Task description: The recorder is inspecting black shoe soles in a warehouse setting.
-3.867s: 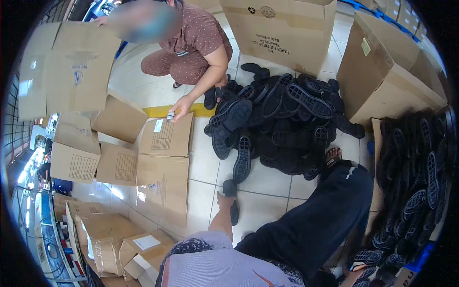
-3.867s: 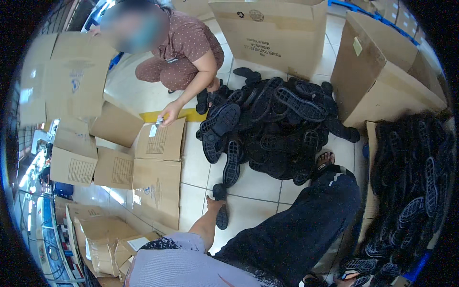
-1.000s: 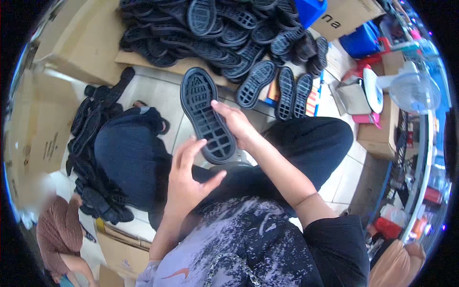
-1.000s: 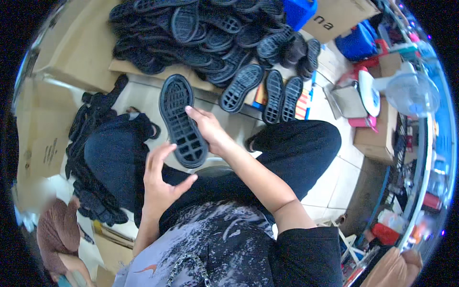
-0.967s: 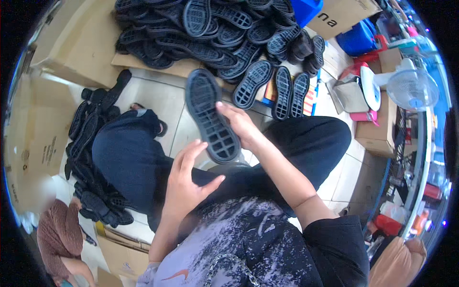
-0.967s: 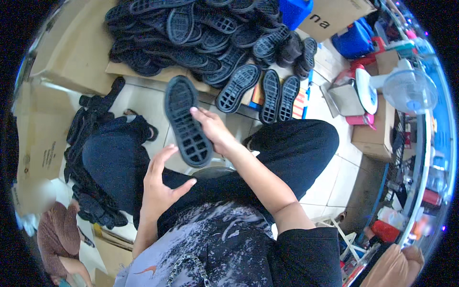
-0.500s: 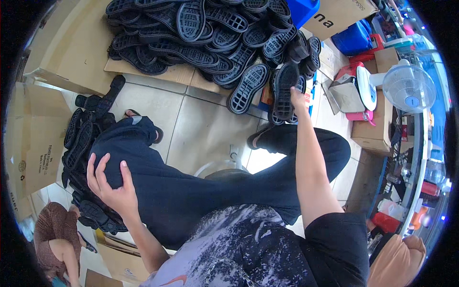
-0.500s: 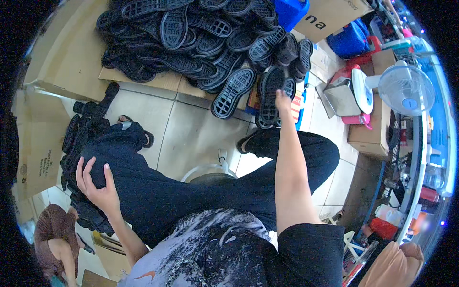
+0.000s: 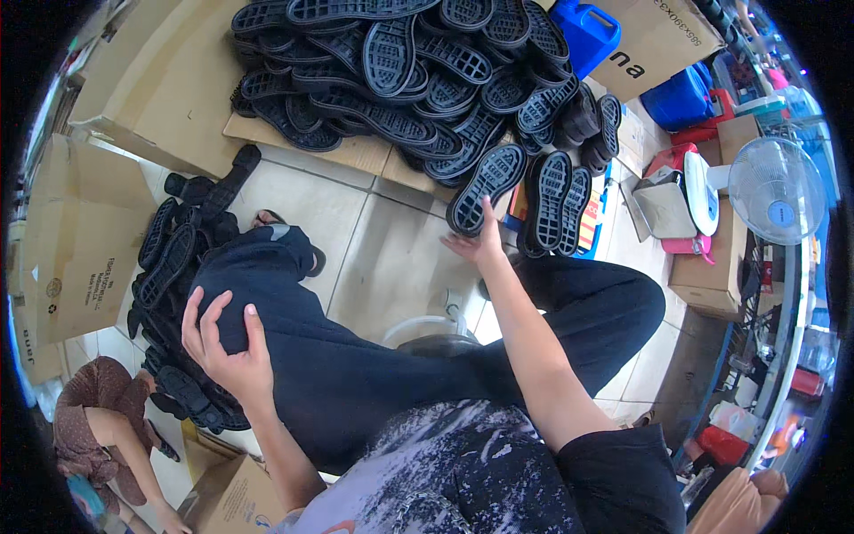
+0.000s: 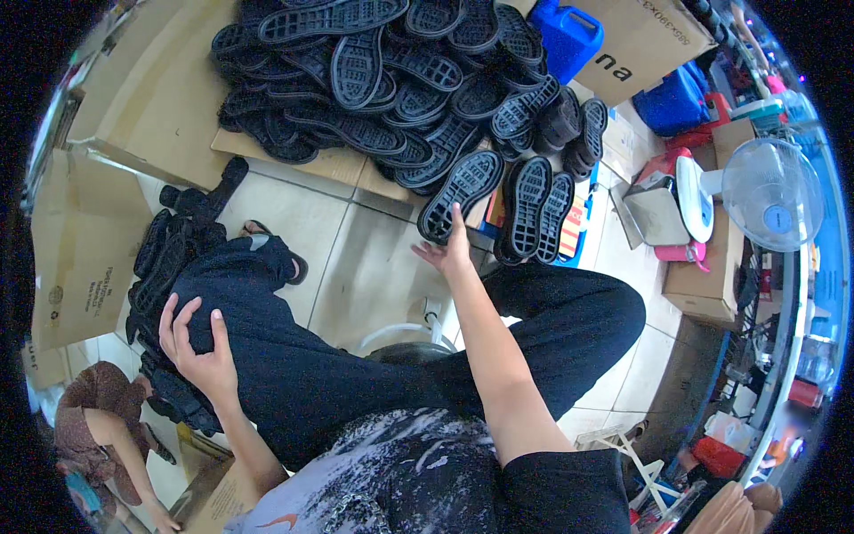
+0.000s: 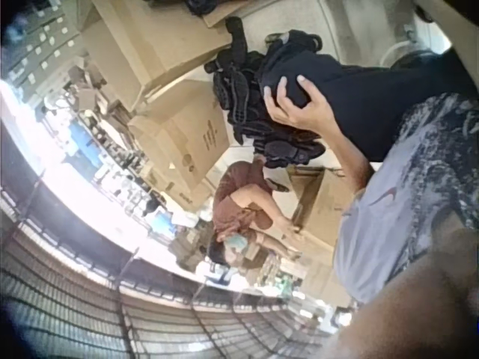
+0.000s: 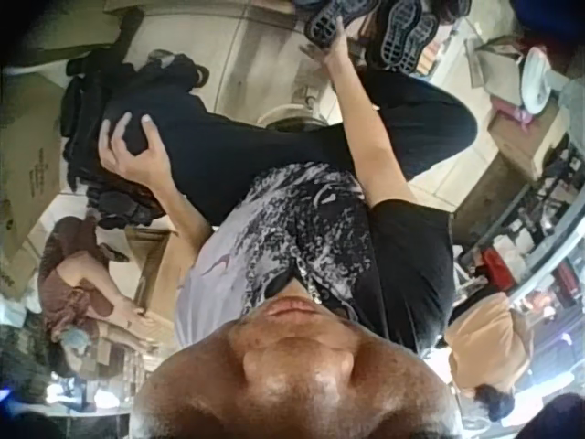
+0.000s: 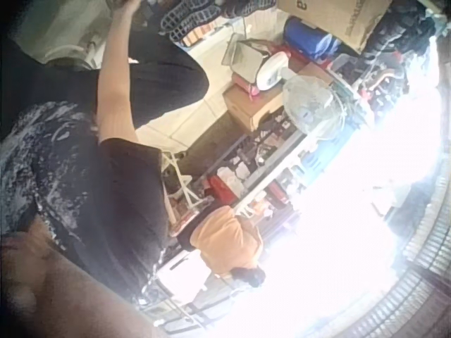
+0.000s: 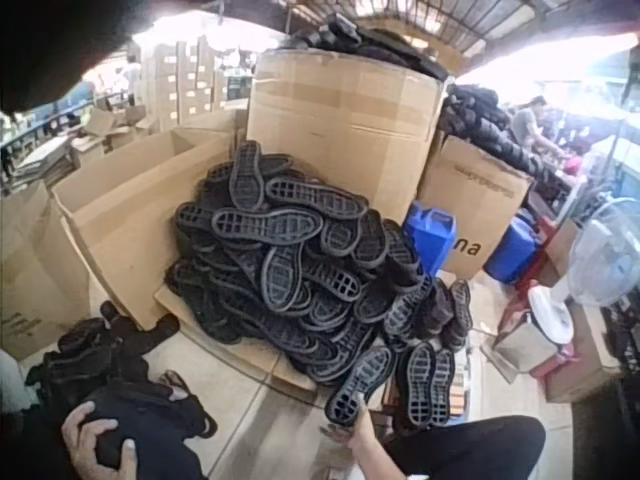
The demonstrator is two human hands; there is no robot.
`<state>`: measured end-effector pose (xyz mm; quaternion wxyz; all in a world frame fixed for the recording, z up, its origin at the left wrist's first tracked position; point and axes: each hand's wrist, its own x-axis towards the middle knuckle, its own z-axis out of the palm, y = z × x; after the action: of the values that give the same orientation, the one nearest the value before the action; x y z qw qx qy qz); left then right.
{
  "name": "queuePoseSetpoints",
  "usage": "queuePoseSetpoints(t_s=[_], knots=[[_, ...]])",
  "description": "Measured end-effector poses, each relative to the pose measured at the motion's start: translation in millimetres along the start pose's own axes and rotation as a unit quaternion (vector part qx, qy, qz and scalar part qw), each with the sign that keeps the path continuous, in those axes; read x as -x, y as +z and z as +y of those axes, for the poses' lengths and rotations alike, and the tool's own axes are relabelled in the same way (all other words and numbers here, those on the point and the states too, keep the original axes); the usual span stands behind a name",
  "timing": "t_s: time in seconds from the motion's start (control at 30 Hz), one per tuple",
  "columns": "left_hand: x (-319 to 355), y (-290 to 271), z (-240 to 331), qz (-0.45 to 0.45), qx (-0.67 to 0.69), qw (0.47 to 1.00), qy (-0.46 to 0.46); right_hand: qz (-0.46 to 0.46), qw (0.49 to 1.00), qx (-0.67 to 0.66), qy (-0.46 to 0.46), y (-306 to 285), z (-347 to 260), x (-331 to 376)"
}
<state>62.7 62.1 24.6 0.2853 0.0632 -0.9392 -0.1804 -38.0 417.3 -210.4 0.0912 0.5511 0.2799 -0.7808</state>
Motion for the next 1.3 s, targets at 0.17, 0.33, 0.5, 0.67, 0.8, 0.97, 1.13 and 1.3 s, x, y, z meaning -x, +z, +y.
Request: queuePoseSetpoints(t_s=[0.17, 0.33, 0.5, 0.67, 0.8, 0.97, 1.13, 1.3], knots=[[0.8, -1.6, -2.0, 0.000, 0.000, 1.000, 0.002, -0.023, 0.995, -0.095, -0.023, -10.2, -11.0, -6.2], [0.6, -4.6, 1.4, 0.015, 0.015, 1.000, -0.005, 0.050, 0.995, -0.013, -0.084, -62.9, -21.8, -12.2], [-1.5, -6.7, 0.1, 0.018, 0.036, 0.999, -0.021, -0.070, 0.992, 0.054, -0.088, -87.1, -37.4, -16.7], [5.1, -11.1, -3.4, 0.032, 0.114, 0.992, -0.040, -0.067, 0.990, 0.122, 0.016, -68.0, -44.5, -30.0], [28.0, 4.6, -52.7, 0.088, 0.298, 0.935, -0.170, 0.037, 0.996, 0.071, 0.049, -57.7, -43.9, -27.2], [132.2, 62.7, -196.9, 0.131, 0.324, 0.726, -0.593, 0.117, 0.977, 0.171, 0.050, -63.4, -64.2, -16.4], [274.0, 65.7, -306.7, -0.058, -0.137, 0.801, -0.580, 0.208, 0.921, 0.304, -0.123, -89.1, -81.3, -10.4], [280.4, 39.4, -372.4, -0.212, -0.369, 0.843, -0.330, 0.210, 0.938, 0.233, -0.150, -78.0, -57.9, 20.9]])
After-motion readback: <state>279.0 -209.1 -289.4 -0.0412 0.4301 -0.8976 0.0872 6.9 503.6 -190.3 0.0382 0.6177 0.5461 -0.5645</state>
